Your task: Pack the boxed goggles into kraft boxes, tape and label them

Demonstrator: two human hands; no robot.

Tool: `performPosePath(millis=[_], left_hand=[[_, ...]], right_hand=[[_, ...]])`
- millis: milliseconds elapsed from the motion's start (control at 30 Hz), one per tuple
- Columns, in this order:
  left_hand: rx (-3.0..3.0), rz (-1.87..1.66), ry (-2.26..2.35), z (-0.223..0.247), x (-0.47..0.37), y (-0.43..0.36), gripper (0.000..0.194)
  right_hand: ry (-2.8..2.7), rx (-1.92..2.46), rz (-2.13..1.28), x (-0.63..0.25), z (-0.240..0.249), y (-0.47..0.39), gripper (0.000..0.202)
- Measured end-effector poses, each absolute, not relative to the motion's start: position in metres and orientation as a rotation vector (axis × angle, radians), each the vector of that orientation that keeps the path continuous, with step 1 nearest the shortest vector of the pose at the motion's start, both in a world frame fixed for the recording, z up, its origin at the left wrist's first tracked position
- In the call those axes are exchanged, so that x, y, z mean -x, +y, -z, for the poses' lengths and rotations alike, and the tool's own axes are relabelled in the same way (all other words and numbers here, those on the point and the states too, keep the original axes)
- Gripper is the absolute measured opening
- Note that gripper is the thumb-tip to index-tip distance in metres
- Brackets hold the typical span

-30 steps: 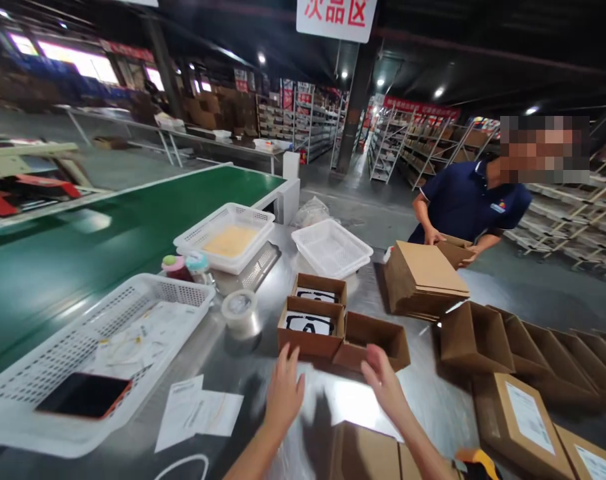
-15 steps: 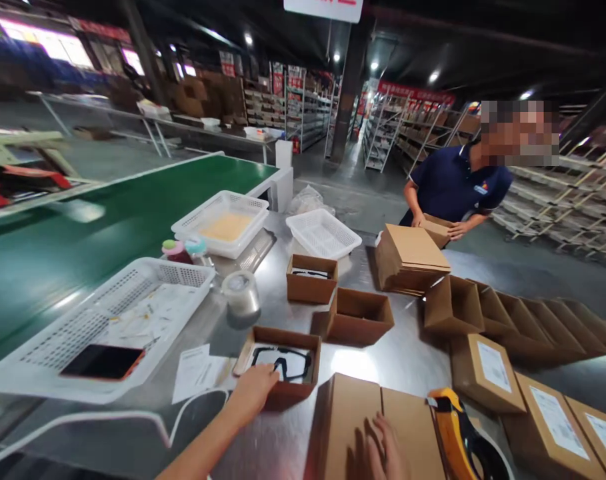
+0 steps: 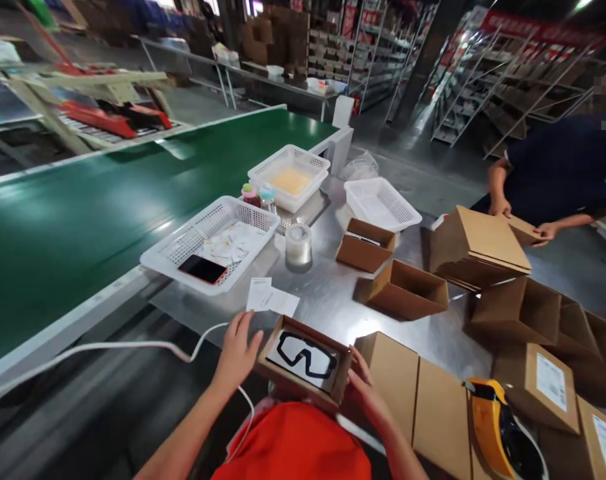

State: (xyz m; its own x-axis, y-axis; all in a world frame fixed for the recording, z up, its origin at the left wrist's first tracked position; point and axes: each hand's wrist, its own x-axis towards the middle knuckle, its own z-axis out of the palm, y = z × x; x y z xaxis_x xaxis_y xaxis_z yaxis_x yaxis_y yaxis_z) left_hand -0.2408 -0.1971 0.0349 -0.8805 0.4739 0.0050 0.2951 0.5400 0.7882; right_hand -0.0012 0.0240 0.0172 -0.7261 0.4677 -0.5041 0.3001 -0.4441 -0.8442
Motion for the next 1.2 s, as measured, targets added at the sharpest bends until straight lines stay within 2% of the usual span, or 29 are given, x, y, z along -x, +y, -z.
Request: performPosePath(millis=[133,200,267,400,467,600,800,933,1033,1100,1200], left_hand=[[-0.637,-1.163,2.057,-0.021,0.281,-0.193,0.032],[-0.670,-1.123,1.975,-0.017,0.288,-0.190,0.030],[-0.625,-1.152,1.858,-0.014,0.292,-0.187,0.044],[-0.296,-1.378,1.439,-0.009,0.295,-0.180,0.088],[-0.215,-1.397,1.330,-0.007,0.295,-0.179,0.103],[-0.336,-1.253,1.330,-0.005,0.294,-0.192,0.105],[-0.639,-1.117,1.774,0.014,0.273,-0.197,0.081],[-0.676,-1.133,1.951,0.031,0.259,-0.184,0.103],[-0.738,-1.161,2.094,0.037,0.255,-0.187,0.119],[-0.922,-1.224,2.158,0.035,0.257,-0.193,0.110],[-1.339,-1.173,2.113,0.021,0.269,-0.204,0.047]], right_hand=[[-1.504,1.008,-2.378,0.000,-0.015,0.025,0.081],[-1.479,1.038,-2.345,0.004,-0.010,0.024,0.083],[-1.484,1.091,-2.307,0.009,-0.005,0.021,0.083],[-1.577,1.142,-2.217,0.025,0.000,0.005,0.083],[-1.656,1.148,-2.150,0.034,0.001,-0.005,0.082],[-1.813,1.153,-1.904,0.046,0.009,-0.021,0.090],[-2.179,1.160,-1.748,0.042,0.015,-0.020,0.101],[-2.392,1.034,-1.602,0.034,0.006,-0.014,0.108],[-2.359,0.937,-1.495,0.030,0.005,-0.018,0.088],[-2.270,0.900,-1.410,0.030,0.008,-0.022,0.071],[-2.181,0.881,-1.268,0.031,0.011,-0.029,0.048]])
